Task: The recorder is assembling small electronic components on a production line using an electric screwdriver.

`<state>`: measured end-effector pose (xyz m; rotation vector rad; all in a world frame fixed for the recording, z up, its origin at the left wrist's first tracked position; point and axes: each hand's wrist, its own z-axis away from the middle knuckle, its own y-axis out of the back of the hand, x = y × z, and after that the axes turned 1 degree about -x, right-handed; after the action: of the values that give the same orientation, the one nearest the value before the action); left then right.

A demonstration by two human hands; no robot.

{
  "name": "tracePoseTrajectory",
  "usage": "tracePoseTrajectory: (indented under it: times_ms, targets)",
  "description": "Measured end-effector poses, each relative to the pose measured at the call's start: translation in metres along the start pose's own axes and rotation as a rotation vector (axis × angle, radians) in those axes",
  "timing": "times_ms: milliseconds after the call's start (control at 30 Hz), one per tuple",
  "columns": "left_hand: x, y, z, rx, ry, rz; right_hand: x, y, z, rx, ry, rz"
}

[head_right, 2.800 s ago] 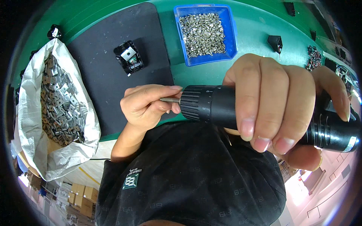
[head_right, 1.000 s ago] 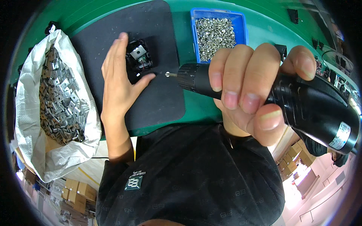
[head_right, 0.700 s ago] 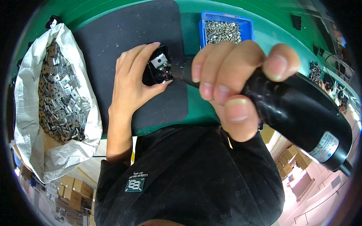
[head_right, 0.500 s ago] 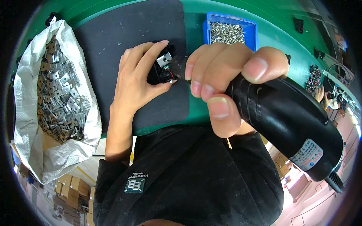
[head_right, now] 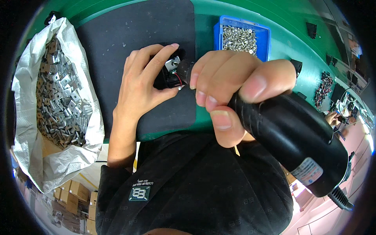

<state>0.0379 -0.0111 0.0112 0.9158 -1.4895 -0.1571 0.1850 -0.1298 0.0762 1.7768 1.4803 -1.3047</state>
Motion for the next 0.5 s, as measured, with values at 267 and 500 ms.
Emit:
tracePoseTrajectory:
  times_ms: [267, 500]
  targets:
    - [-0.003, 0.001, 0.001, -0.015, -0.002, 0.018, 0.017, 0.004, -0.003, -0.207, 0.126, 0.035]
    - [0.0, 0.002, 0.0, -0.008, -0.007, 0.015, 0.01, 0.003, -0.002, -0.228, 0.128, 0.065]
